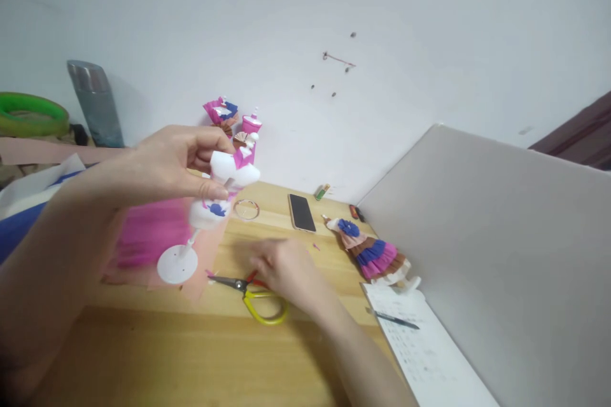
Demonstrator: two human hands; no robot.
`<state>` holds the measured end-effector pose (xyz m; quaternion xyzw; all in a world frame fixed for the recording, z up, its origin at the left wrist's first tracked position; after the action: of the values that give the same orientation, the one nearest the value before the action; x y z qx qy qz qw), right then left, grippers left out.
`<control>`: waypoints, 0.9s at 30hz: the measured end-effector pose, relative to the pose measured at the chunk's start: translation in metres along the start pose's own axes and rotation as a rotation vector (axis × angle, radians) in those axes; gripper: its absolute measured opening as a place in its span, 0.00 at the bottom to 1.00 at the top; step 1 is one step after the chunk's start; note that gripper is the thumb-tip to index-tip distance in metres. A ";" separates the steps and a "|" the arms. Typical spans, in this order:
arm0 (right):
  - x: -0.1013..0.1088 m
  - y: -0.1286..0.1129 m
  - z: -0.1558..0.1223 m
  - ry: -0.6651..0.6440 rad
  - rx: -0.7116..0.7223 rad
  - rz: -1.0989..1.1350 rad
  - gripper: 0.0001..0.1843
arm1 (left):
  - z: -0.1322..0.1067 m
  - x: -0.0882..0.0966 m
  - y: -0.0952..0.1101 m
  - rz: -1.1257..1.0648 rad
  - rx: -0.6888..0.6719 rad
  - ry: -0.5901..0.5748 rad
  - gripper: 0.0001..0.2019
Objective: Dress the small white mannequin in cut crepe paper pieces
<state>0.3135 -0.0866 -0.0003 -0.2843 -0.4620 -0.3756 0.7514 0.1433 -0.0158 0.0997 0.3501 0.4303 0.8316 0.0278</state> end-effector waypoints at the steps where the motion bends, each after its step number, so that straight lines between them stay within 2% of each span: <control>1: 0.011 0.005 0.004 0.131 -0.074 0.186 0.08 | 0.001 -0.002 0.000 0.002 -0.001 0.006 0.13; 4: 0.038 0.020 0.016 0.449 -0.221 0.726 0.16 | 0.002 -0.009 0.001 0.023 -0.009 -0.001 0.14; 6: 0.047 0.020 0.030 0.520 -0.227 0.908 0.20 | 0.004 -0.015 0.002 0.024 -0.015 -0.008 0.14; 10: 0.047 0.010 0.056 0.515 -0.215 1.031 0.25 | 0.005 -0.025 0.001 -0.055 -0.016 -0.037 0.12; 15: 0.039 0.011 0.070 0.531 -0.252 1.151 0.17 | 0.005 -0.028 0.002 -0.055 -0.043 -0.006 0.08; 19: 0.031 0.020 0.077 0.438 -0.309 1.259 0.17 | 0.006 -0.028 0.001 0.049 -0.033 0.082 0.07; 22: 0.032 0.023 0.078 0.458 -0.263 1.203 0.23 | 0.010 -0.028 -0.002 0.017 -0.037 0.131 0.08; 25: 0.034 0.019 0.077 0.452 -0.186 1.129 0.36 | 0.012 -0.025 -0.004 -0.046 -0.059 0.164 0.10; 27: 0.035 0.016 0.076 0.443 -0.161 1.136 0.39 | 0.012 -0.025 -0.005 -0.063 -0.057 0.159 0.10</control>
<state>0.3004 -0.0288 0.0613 -0.4570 -0.0415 -0.0002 0.8885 0.1687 -0.0127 0.0867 0.2683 0.4182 0.8674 0.0294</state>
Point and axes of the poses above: each hand's wrist, its own z-axis towards the middle knuckle, its own x-axis out of the back of the hand, y = z × x, the point moved 6 cm from there along z, towards the middle knuckle, and after that the axes turned 2 degrees about x, right-handed, at the moved point
